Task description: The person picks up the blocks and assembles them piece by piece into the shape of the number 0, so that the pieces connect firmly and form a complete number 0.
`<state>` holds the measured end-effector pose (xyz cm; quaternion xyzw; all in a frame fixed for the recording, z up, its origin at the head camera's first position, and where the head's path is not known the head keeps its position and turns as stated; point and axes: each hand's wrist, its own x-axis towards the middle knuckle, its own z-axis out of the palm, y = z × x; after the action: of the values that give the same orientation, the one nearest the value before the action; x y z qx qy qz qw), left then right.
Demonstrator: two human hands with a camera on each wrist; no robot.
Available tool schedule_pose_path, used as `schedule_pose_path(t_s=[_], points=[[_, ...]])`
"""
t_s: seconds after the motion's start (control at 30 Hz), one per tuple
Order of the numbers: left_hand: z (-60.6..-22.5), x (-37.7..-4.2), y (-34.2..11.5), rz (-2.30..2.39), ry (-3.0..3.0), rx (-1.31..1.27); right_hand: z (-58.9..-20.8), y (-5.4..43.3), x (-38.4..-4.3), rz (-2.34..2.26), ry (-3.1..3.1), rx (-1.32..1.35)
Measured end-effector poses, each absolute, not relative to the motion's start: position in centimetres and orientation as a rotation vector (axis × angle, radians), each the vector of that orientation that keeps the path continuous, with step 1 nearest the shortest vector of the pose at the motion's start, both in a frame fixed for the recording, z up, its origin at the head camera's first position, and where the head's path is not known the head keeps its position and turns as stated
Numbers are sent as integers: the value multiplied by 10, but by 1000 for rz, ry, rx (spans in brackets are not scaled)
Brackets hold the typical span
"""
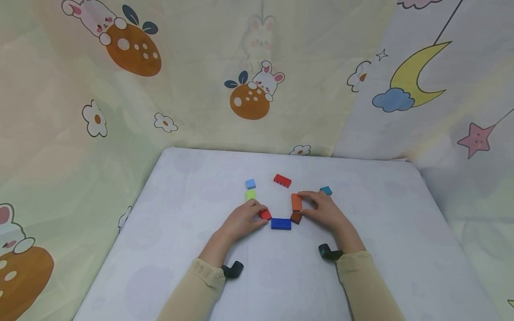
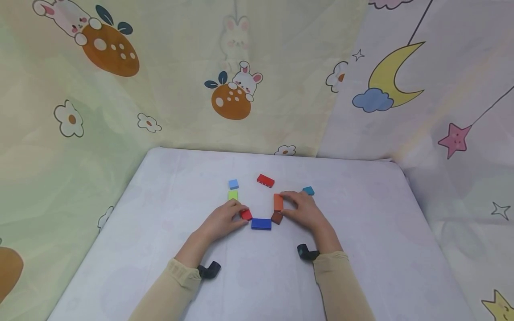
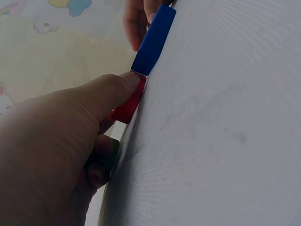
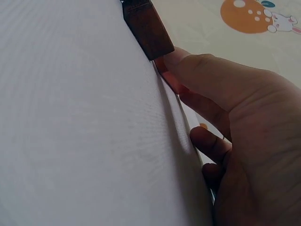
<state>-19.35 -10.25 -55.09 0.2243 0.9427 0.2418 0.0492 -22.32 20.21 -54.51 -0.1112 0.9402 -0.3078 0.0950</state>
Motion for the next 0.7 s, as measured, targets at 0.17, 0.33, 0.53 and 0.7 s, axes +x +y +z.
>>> schedule_pose_path(t_s=[0.17, 0.33, 0.53, 0.7], points=[[-550, -193, -103, 738, 2876, 687, -546, 204, -223, -949, 2776, -338], [-550, -192, -103, 738, 2869, 668, -548, 203, -221, -985, 2785, -329], [-549, -192, -103, 741, 2861, 663, -549, 202, -214, -984, 2826, -358], [-551, -193, -103, 728, 2868, 670, -550, 200, -206, -991, 2831, -390]])
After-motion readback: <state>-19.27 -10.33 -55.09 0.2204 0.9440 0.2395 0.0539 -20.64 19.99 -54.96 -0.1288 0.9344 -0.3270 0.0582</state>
